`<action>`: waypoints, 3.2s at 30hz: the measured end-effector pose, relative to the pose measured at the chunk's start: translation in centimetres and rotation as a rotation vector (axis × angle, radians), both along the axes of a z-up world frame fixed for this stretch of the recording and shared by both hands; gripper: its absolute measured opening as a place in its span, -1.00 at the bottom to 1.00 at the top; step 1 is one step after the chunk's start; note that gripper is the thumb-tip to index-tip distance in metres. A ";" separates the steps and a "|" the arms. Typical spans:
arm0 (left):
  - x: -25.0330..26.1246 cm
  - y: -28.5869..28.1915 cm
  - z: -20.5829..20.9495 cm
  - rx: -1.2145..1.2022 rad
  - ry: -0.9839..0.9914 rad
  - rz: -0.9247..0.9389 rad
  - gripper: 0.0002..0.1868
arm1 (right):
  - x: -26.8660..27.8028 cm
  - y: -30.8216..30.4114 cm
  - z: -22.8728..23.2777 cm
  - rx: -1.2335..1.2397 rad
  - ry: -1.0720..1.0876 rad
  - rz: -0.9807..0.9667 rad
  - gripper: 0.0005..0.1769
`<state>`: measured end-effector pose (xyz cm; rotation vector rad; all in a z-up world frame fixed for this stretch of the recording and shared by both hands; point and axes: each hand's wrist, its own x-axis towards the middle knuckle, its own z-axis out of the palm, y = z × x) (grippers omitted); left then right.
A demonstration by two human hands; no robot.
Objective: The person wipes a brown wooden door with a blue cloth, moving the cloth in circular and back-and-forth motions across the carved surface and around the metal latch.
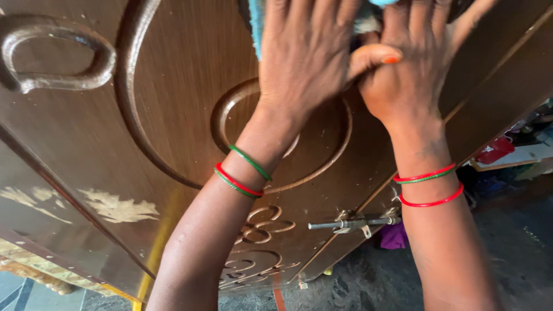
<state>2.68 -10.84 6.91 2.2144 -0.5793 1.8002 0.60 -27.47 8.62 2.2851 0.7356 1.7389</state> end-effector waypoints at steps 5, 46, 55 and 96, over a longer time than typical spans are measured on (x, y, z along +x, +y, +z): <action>0.0 -4.3 0.2 0.101 -0.010 -0.004 0.04 | 0.1 -4.1 -1.4 0.115 0.085 -0.059 -0.41; -0.9 2.0 -15.5 0.779 0.002 -0.032 0.04 | 0.0 3.8 -27.9 0.550 0.249 -0.011 -0.16; -1.9 6.0 -19.5 0.725 0.015 -0.095 0.07 | -0.8 7.9 -32.7 0.566 0.373 -0.120 -0.02; -3.8 11.0 -20.0 0.214 0.106 0.163 -0.27 | -3.0 13.0 -27.7 0.378 0.245 0.088 -0.35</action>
